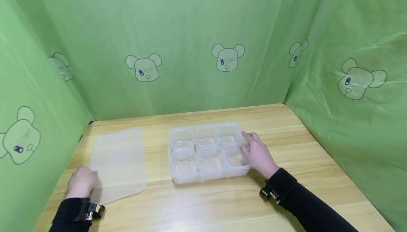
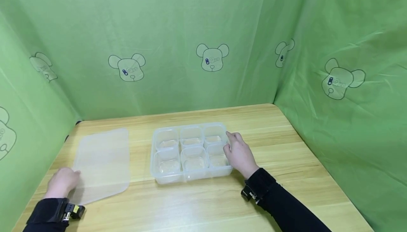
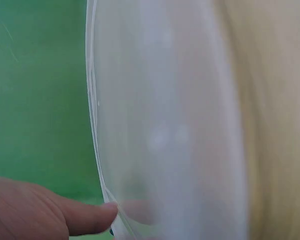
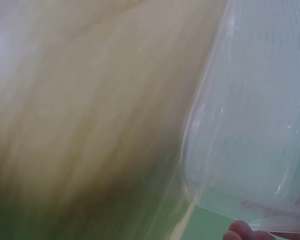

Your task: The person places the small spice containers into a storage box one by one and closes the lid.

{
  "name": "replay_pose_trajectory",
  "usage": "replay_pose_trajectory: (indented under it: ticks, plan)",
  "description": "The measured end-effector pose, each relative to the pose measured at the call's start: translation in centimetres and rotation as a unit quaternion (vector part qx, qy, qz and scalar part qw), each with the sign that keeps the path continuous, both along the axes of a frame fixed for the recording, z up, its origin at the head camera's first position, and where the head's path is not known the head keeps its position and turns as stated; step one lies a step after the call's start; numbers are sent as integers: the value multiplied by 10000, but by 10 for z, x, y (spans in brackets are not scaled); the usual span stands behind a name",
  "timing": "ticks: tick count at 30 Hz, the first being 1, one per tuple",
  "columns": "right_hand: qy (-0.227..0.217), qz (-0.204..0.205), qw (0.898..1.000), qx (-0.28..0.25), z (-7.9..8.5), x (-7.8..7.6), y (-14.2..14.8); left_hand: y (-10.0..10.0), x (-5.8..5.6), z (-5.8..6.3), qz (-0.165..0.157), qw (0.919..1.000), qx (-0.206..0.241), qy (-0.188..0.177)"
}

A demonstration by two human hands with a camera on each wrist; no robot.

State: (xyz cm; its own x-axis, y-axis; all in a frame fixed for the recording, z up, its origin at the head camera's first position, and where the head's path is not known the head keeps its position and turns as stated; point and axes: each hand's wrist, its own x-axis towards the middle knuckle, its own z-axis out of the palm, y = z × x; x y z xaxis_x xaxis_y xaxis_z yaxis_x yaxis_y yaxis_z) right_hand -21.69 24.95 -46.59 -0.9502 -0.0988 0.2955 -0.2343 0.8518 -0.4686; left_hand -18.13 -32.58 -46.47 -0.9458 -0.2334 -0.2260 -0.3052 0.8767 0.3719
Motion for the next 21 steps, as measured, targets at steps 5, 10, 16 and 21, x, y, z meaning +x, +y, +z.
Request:
replay_pose_trajectory:
  ticks: [5, 10, 16, 21]
  plan:
    - [-26, -11, 10000, -10, 1, -1, -1, 2, -2, 3, -188, 9991, 369, 87]
    - [-24, -13, 10000, -19, 1, -1, -1, 4, -2, 3, -197, 9965, 814, 30]
    - [-46, 4, 10000, -39, 1, -1, -1, 9, -2, 1, 67, 9910, 1334, 79]
    - [-142, -39, 9999, -19, 0, -1, -2, 15, -1, 5, 24, 9807, 1947, 157]
